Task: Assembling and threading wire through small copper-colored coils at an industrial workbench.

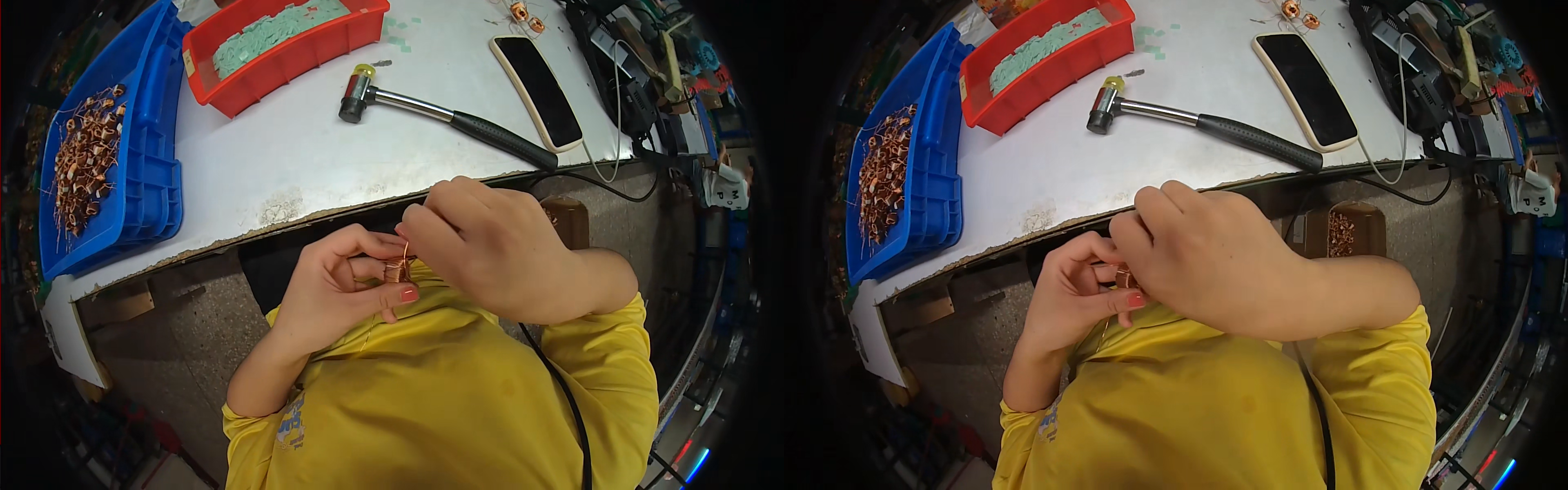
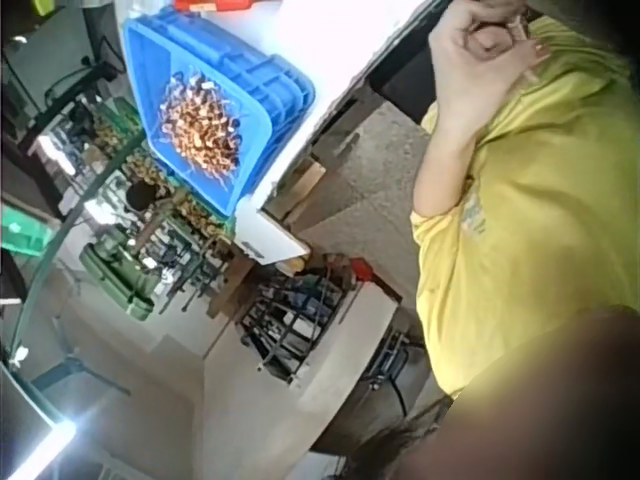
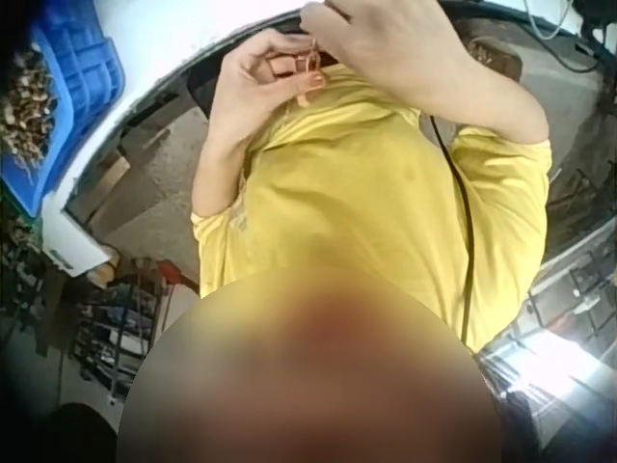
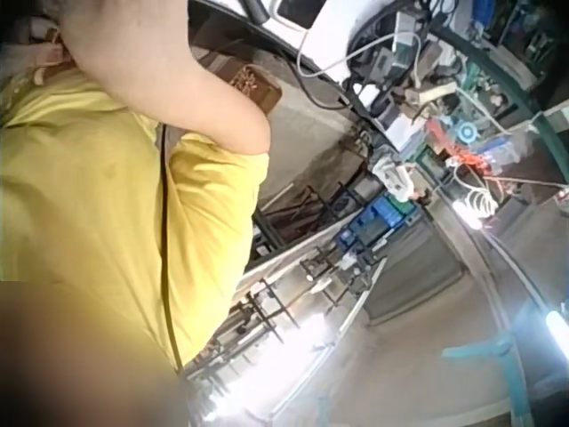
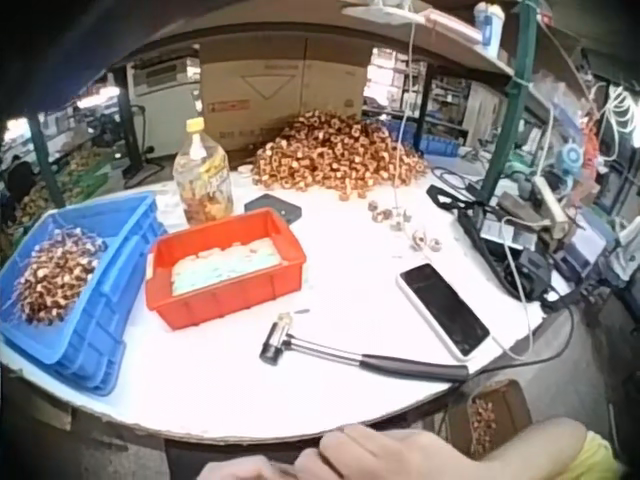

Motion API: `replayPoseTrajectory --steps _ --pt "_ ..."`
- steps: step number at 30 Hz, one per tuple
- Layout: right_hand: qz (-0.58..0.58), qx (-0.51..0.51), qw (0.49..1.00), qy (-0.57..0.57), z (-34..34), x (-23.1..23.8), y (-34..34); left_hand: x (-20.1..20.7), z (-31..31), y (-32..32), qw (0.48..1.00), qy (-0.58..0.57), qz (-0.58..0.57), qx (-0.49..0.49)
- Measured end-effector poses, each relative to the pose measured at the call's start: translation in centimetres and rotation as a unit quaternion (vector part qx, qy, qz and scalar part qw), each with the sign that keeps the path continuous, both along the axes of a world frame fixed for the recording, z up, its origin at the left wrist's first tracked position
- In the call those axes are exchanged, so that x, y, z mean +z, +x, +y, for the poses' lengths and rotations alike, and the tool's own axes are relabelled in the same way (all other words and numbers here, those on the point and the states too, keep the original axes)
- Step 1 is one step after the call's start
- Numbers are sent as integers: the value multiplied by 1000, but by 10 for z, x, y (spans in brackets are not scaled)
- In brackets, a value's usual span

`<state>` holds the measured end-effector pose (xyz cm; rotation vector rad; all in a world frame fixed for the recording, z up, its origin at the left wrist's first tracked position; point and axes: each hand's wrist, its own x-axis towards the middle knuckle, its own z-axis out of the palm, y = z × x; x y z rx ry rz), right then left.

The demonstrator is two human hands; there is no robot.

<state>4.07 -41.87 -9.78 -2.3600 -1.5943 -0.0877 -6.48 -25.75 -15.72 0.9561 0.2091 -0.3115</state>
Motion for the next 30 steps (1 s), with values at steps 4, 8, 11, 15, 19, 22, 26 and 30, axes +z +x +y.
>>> replayPoseTrajectory --steps 4,8,11,15,19,22,26,30 --pt "43 9 994 105 -6 -22 9 4 0 -2 997 -38 -17 62" --pt "-92 122 966 207 -11 -25 -11 -18 6 -9 974 -212 -27 73" --pt "-227 233 895 306 -11 -23 -24 -26 4 -12 957 -281 -15 75" --pt "-177 224 904 318 1 -5 -12 -29 -1 -13 946 -319 19 61" --pt "282 104 915 269 16 -19 24 -30 0 -15 928 -371 -28 4" --pt "474 43 860 184 18 -38 23 -26 -4 -17 934 -357 -7 -5" --pt "639 -24 764 87 17 -41 21 -25 -5 -20 940 -340 14 -15" --pt "633 -44 768 86 12 -38 19 -28 -4 -23 945 -325 18 -23"
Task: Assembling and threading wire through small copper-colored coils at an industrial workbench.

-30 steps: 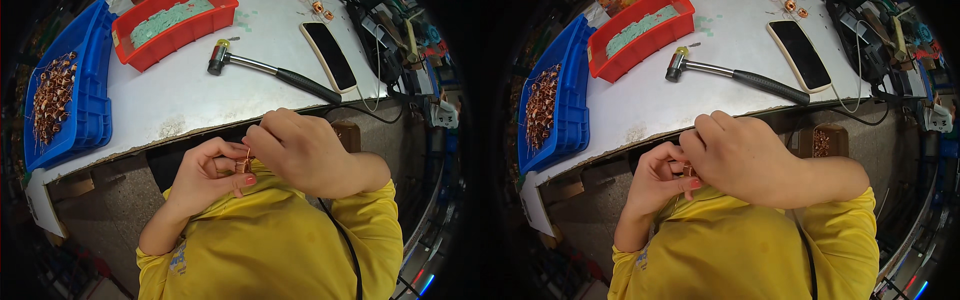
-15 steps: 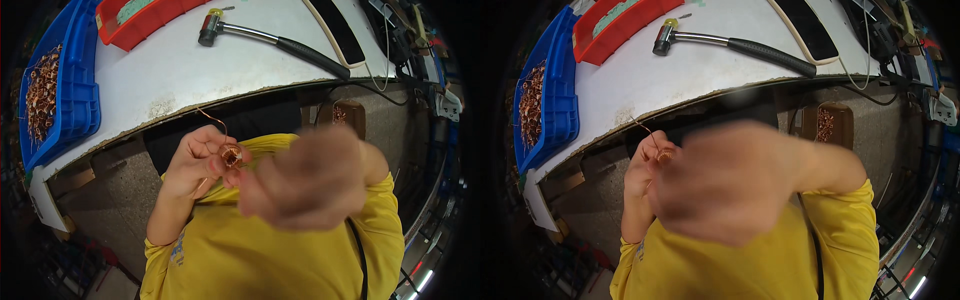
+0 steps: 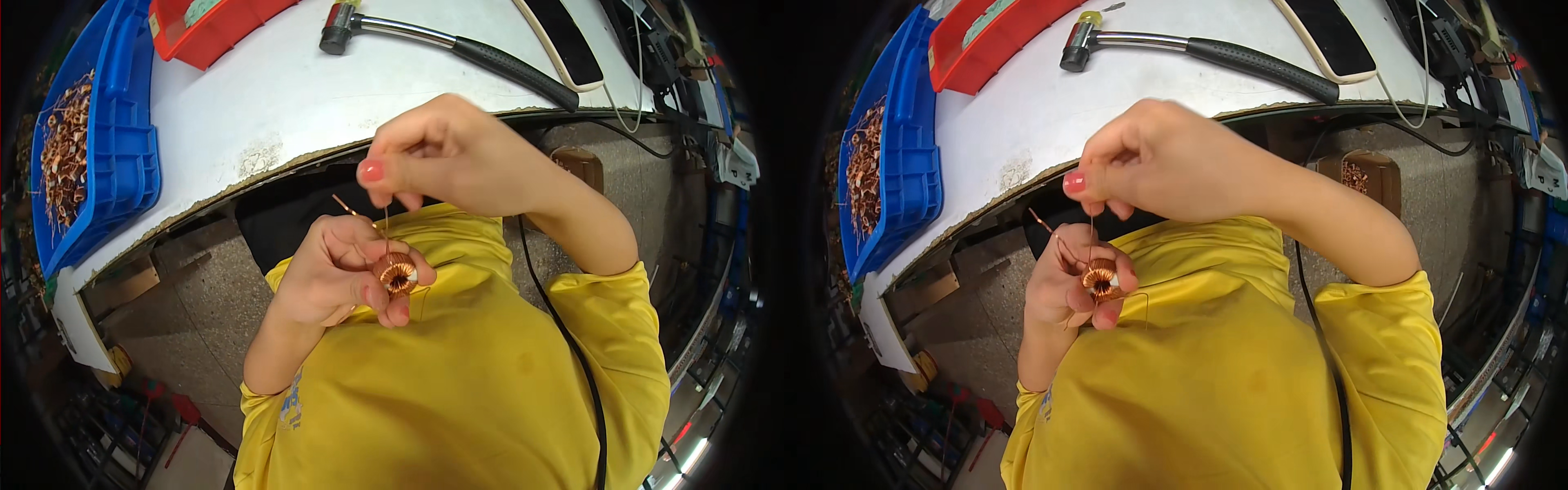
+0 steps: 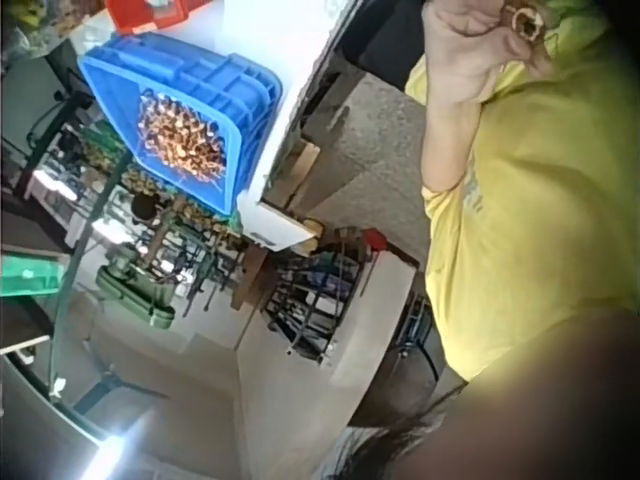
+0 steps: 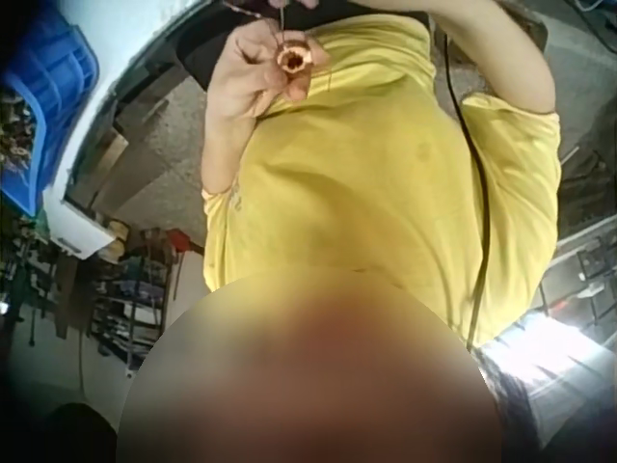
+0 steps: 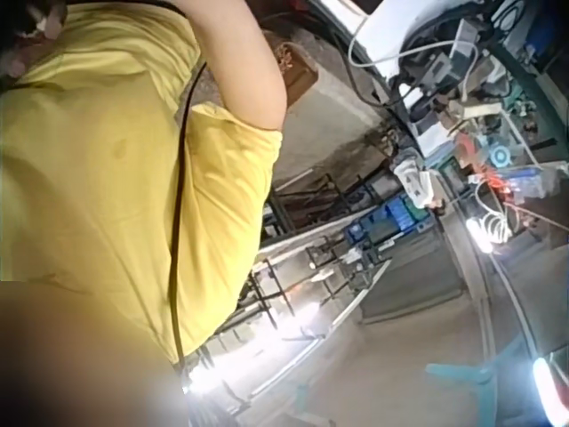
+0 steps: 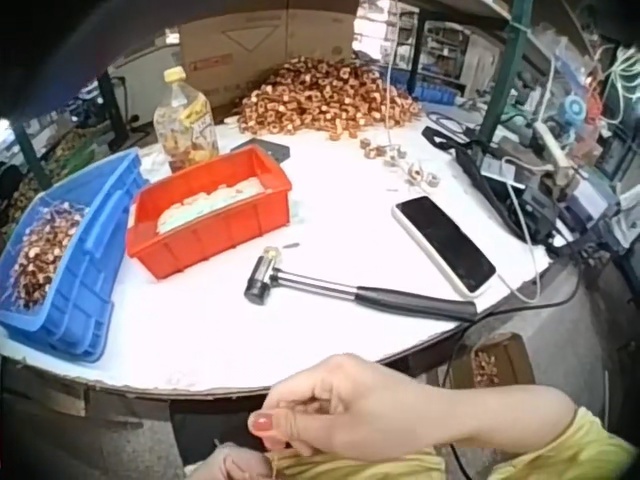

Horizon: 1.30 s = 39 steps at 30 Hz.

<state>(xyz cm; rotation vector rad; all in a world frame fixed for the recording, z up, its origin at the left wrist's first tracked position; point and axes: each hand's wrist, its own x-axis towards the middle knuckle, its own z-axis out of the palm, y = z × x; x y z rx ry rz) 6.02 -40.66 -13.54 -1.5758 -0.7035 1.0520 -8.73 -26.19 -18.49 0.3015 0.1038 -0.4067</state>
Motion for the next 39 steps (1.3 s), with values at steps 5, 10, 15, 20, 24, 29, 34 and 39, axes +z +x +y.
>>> replayPoseTrajectory --steps 5,10,15,20,24,29,34,39 --pt "86 19 995 -49 -1 -11 -2 -4 -2 3 999 -15 -36 32" --pt "67 -52 996 2 -12 -14 -16 6 -3 4 988 82 -18 133" --pt "264 -44 962 -59 -20 -1 -32 4 8 -4 973 139 -1 182" --pt "0 -48 997 61 -19 -33 -44 3 7 -9 973 157 -13 169" --pt "29 -15 999 -15 -18 -12 -46 3 11 -15 967 163 -29 194" --pt "-189 -19 975 119 -22 -24 -70 1 4 -12 965 121 -11 231" --pt "-262 10 962 73 -27 -21 -72 -5 8 -7 950 194 -15 244" --pt "-253 -9 963 95 -25 -52 -74 -11 3 -8 957 173 -18 230"
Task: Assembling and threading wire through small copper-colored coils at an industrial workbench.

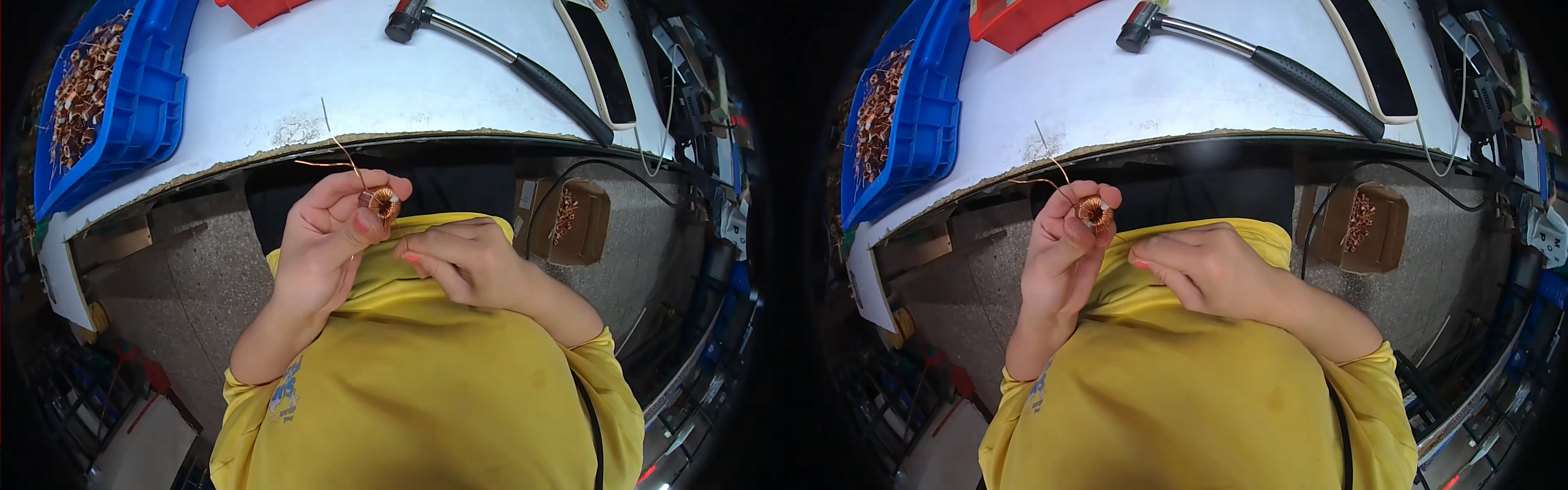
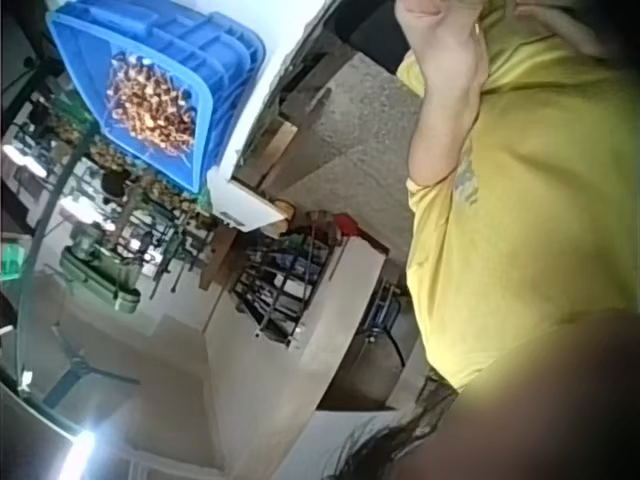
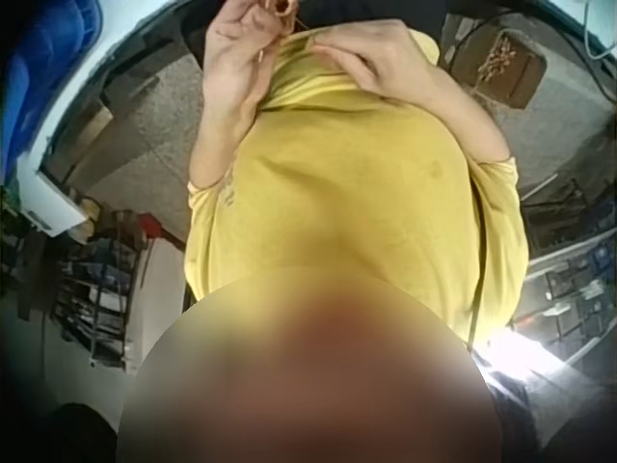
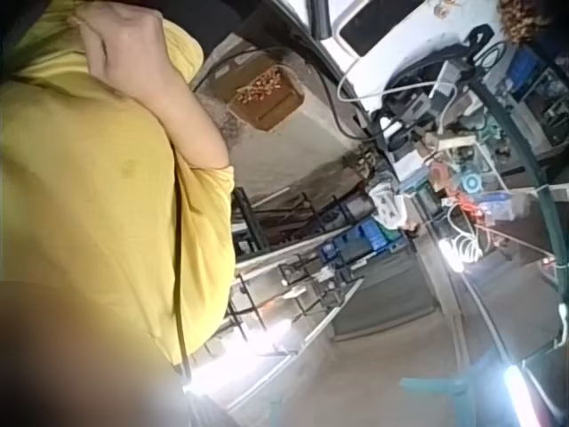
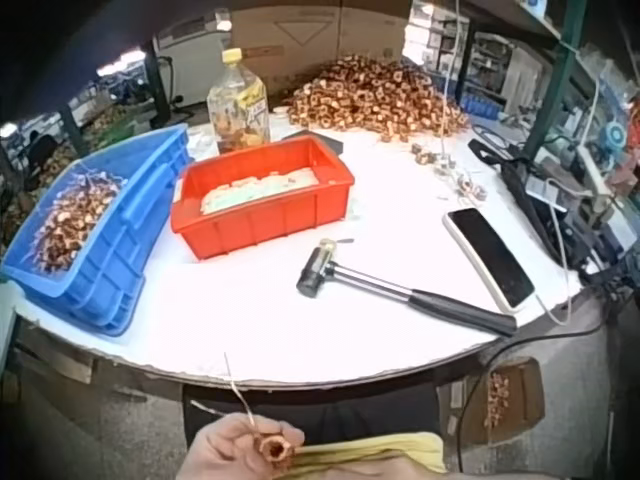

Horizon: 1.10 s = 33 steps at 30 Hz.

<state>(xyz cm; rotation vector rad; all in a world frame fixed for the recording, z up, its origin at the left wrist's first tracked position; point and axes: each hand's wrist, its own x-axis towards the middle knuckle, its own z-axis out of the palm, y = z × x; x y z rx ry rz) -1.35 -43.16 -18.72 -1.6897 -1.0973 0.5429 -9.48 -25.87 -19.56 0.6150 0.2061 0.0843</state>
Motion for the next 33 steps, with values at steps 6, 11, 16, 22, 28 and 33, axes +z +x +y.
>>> replayPoseTrajectory --steps 6,11,16,22,28,33 --pt "-128 19 991 21 3 -1 11 26 9 9 984 161 69 -34" --pt "227 -50 972 37 -2 -2 51 40 6 1 982 157 44 -96" --pt "477 79 875 -12 19 16 84 45 -9 0 960 223 69 -154" --pt "471 315 822 -55 40 34 90 55 -20 -3 950 231 114 -175" --pt "310 388 855 -145 51 74 101 54 -21 -1 930 278 122 -205" --pt "287 209 914 -196 39 73 103 54 -18 -5 935 307 64 -165"
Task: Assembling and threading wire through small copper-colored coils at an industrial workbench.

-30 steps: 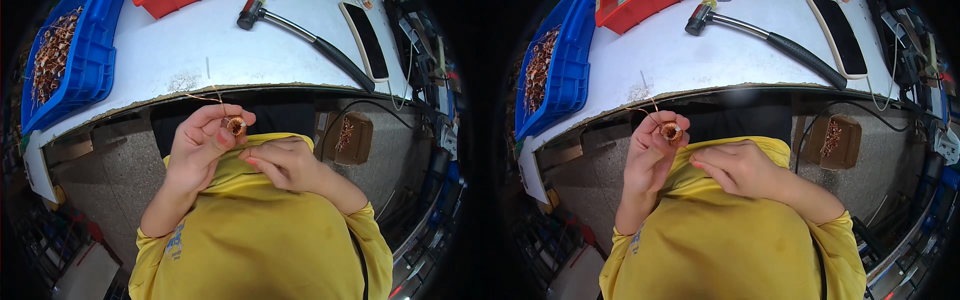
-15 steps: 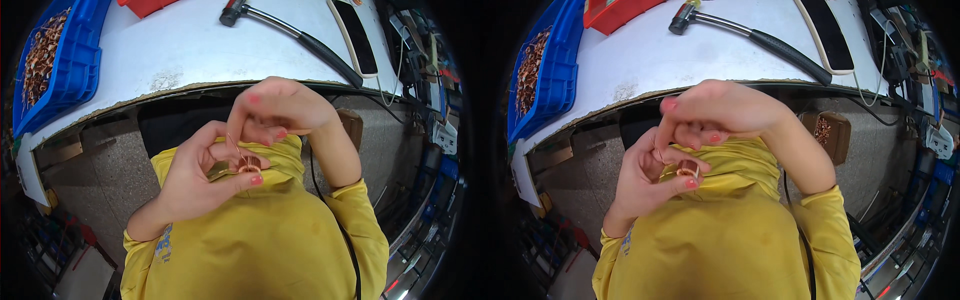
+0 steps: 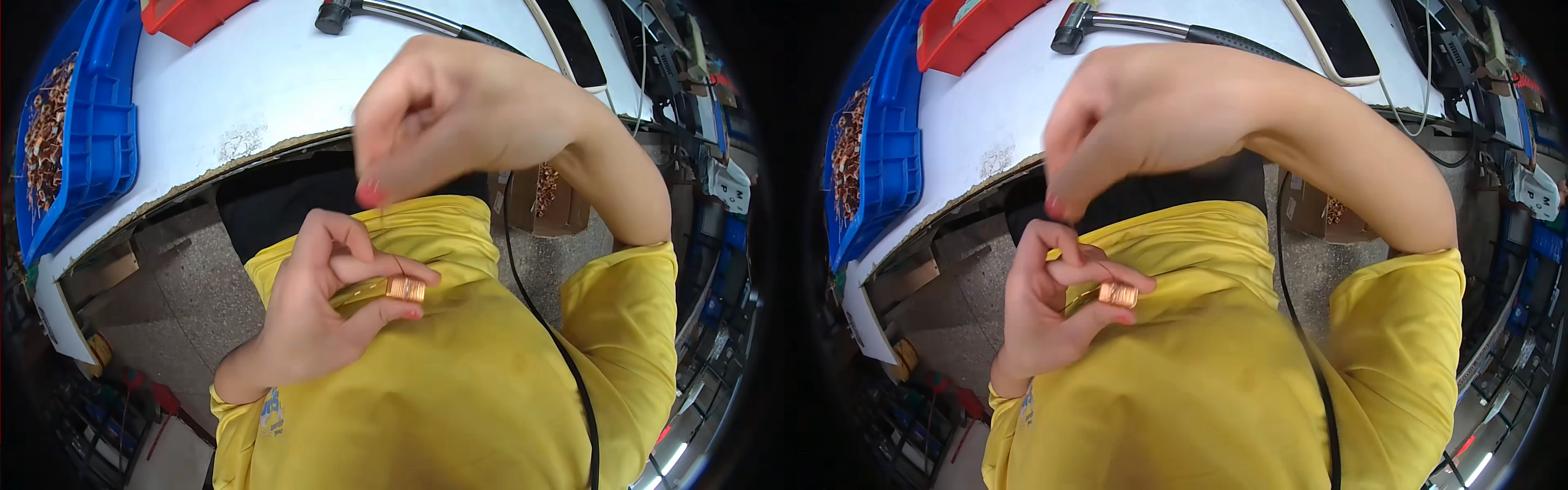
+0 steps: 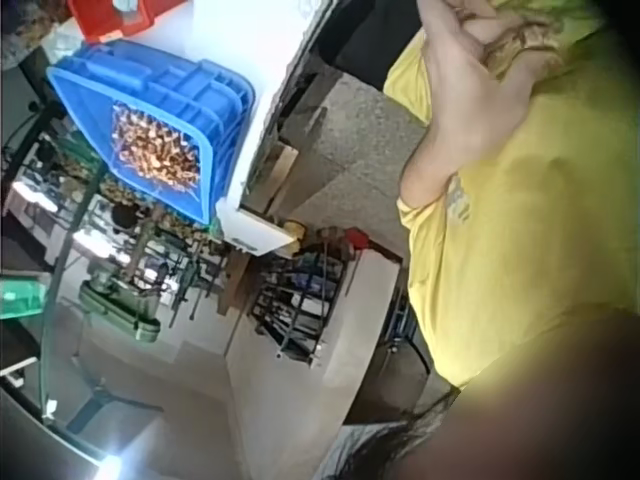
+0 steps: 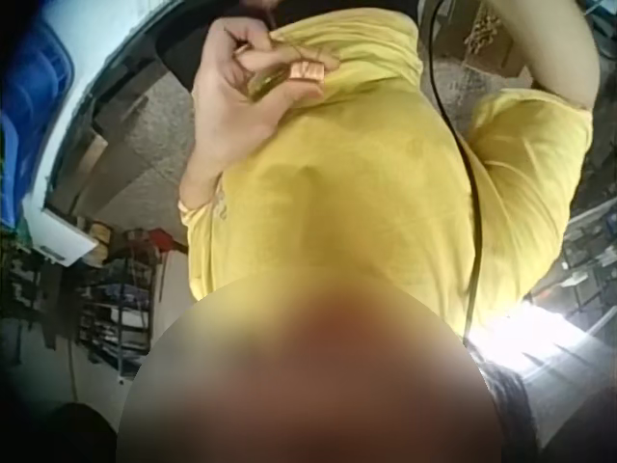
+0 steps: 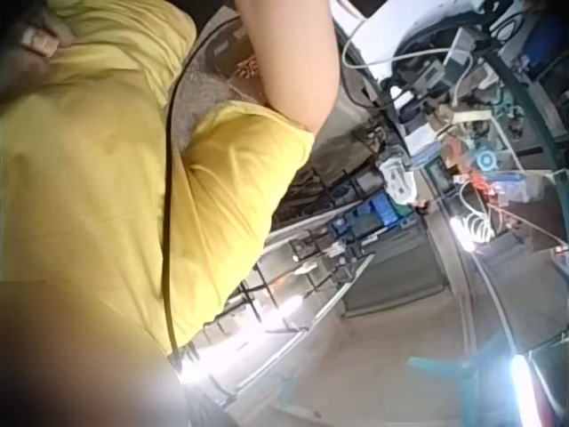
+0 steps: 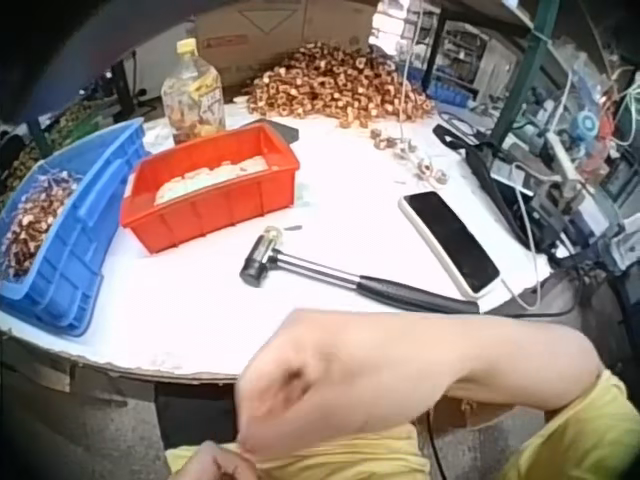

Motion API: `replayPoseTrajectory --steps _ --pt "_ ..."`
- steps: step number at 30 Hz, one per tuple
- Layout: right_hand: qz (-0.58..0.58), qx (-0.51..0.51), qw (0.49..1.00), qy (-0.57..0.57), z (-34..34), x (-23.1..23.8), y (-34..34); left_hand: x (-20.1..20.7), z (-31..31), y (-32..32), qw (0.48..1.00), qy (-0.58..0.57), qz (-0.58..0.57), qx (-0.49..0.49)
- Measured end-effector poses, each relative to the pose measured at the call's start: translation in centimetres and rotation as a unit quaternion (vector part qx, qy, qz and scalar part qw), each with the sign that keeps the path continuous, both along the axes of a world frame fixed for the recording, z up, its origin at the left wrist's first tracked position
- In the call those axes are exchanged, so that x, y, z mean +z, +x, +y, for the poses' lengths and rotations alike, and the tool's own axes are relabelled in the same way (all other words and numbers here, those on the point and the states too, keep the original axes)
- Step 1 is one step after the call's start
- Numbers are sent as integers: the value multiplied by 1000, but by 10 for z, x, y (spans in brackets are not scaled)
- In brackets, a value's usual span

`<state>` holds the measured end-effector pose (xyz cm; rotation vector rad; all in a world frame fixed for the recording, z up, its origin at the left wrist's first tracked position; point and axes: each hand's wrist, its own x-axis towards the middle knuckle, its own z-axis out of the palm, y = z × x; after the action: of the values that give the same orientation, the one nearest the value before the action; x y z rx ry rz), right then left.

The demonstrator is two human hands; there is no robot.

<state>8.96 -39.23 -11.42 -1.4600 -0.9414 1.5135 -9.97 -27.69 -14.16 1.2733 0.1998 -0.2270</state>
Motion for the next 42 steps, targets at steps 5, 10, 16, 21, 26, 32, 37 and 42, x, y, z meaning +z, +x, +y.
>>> replayPoseTrajectory --steps 5,10,16,21,26,32,37,42 --pt "-63 -199 978 21 -35 -9 -11 -13 3 -1 996 44 -61 50" --pt "-52 -223 969 96 -31 -9 -18 -15 2 1 994 94 -38 32" --pt "-128 -203 969 52 -41 -11 -11 -22 -2 8 998 63 22 17" --pt "-110 -350 927 72 -45 -33 -34 -23 -2 13 988 -71 -51 125" --pt "-63 -305 935 169 -32 -73 -85 -18 -4 22 973 -103 -92 186" --pt "122 -309 906 262 0 -78 -115 -16 0 19 936 -242 -70 246" --pt "98 -307 909 264 2 -81 -114 -16 -4 19 947 -196 -61 246" --pt "111 -282 937 174 -10 -79 -109 -9 4 17 926 -272 -5 263"
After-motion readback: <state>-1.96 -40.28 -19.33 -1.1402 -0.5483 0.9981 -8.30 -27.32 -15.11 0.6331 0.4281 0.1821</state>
